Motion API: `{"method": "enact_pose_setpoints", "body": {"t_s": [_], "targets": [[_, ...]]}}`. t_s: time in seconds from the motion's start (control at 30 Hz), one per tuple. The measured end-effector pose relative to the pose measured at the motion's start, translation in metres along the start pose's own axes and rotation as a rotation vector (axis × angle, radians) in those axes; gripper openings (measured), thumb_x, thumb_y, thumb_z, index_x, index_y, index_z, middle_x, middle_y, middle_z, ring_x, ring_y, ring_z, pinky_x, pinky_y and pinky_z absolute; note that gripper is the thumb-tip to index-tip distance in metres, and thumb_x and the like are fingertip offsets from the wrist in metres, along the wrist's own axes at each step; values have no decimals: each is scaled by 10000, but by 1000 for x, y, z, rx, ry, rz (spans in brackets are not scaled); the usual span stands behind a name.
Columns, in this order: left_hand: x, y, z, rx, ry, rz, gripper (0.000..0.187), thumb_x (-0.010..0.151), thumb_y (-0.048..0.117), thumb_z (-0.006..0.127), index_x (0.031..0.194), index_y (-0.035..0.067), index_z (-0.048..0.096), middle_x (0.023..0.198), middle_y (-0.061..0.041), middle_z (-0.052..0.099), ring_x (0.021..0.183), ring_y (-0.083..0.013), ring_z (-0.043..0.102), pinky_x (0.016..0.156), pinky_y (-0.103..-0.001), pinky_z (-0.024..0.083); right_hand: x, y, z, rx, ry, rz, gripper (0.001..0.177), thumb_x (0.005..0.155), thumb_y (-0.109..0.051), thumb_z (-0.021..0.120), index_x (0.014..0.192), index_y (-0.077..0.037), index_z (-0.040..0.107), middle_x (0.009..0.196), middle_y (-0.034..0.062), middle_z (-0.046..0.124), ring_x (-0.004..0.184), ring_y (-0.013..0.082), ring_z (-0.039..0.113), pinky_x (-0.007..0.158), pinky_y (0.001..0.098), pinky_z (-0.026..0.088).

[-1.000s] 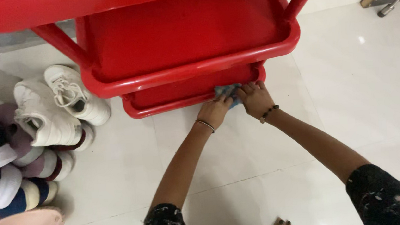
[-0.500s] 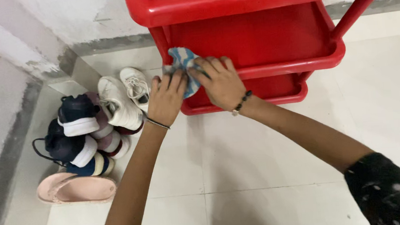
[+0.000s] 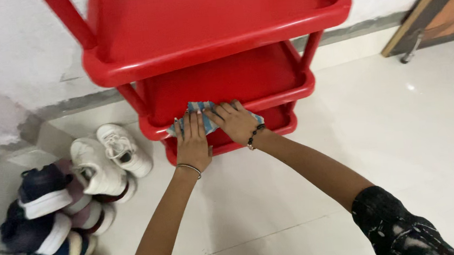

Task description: The person wipes the shelves of a red plastic shoe rack with a cloth, then places several pairs of shoes and slippers from the floor onto the rack shelves.

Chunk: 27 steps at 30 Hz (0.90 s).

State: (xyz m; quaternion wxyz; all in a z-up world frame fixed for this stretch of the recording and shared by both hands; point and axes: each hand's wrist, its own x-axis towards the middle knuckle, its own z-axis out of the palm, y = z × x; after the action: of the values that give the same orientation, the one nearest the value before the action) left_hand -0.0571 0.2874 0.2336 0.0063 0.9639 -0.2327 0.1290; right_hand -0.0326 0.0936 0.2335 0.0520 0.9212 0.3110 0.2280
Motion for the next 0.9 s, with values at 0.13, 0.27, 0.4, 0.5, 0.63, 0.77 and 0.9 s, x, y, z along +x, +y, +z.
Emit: {"method": "enact_pose_setpoints", "body": {"t_s": [0.13, 0.27, 0.4, 0.5, 0.63, 0.77, 0.9], "targets": [[39, 78, 5, 2, 47, 4, 1047, 767, 277, 750, 1582, -63, 187, 1594, -233, 293, 1499, -384, 247, 1237, -616, 43, -49, 63, -12, -24, -84, 44, 621, 928, -169, 551, 1532, -105, 419, 1385, 113, 559, 1278, 285, 527, 1097, 542, 375], [75, 142, 8, -54, 51, -42, 996, 755, 189, 739, 1597, 41, 228, 1523, -160, 371, 1446, -335, 315, 1197, -708, 39, -89, 119, -23, -50, -93, 70, 632, 911, -134, 567, 1527, -87, 434, 1411, 114, 559, 1288, 283, 526, 1119, 542, 378], [101, 184, 15, 23, 81, 5, 939, 766, 208, 733, 1574, 54, 280, 1490, -158, 404, 1408, -322, 361, 1190, -702, 82, -127, 152, -28, -68, 54, 92, 585, 924, -115, 602, 1493, -45, 485, 1443, 124, 567, 1326, 278, 530, 1152, 516, 399], [114, 195, 24, 39, 99, 58, 867, 823, 212, 719, 1576, 52, 320, 1461, -141, 439, 1363, -304, 404, 1183, -670, 194, -142, 163, -33, 54, 158, 124, 549, 896, -92, 651, 1429, -45, 528, 1428, 128, 573, 1344, 305, 538, 1141, 473, 413], [127, 184, 31, -226, 8, 89, 693, 918, 296, 678, 1510, 74, 395, 1429, -131, 509, 1318, -314, 454, 1140, -578, 332, -150, 155, -38, 64, 244, 264, 547, 869, -27, 670, 1396, -133, 571, 1383, 136, 578, 1280, 317, 563, 1099, 457, 455], [142, 179, 21, -517, 227, -48, 529, 1016, 330, 613, 1466, 119, 433, 1380, -158, 638, 1232, -347, 595, 1032, -546, 451, -157, 151, -38, 335, 196, 584, 603, 818, -20, 723, 1371, -190, 552, 1353, 142, 575, 1039, 346, 664, 877, 436, 556], [165, 178, -8, -571, -150, -342, 712, 984, 243, 557, 1613, 288, 226, 1156, -172, 706, 1079, -368, 678, 988, -635, 460, -160, 163, -30, 529, 281, 734, 593, 778, -30, 818, 1290, -155, 546, 1226, 128, 678, 956, 337, 723, 811, 393, 604]]}}
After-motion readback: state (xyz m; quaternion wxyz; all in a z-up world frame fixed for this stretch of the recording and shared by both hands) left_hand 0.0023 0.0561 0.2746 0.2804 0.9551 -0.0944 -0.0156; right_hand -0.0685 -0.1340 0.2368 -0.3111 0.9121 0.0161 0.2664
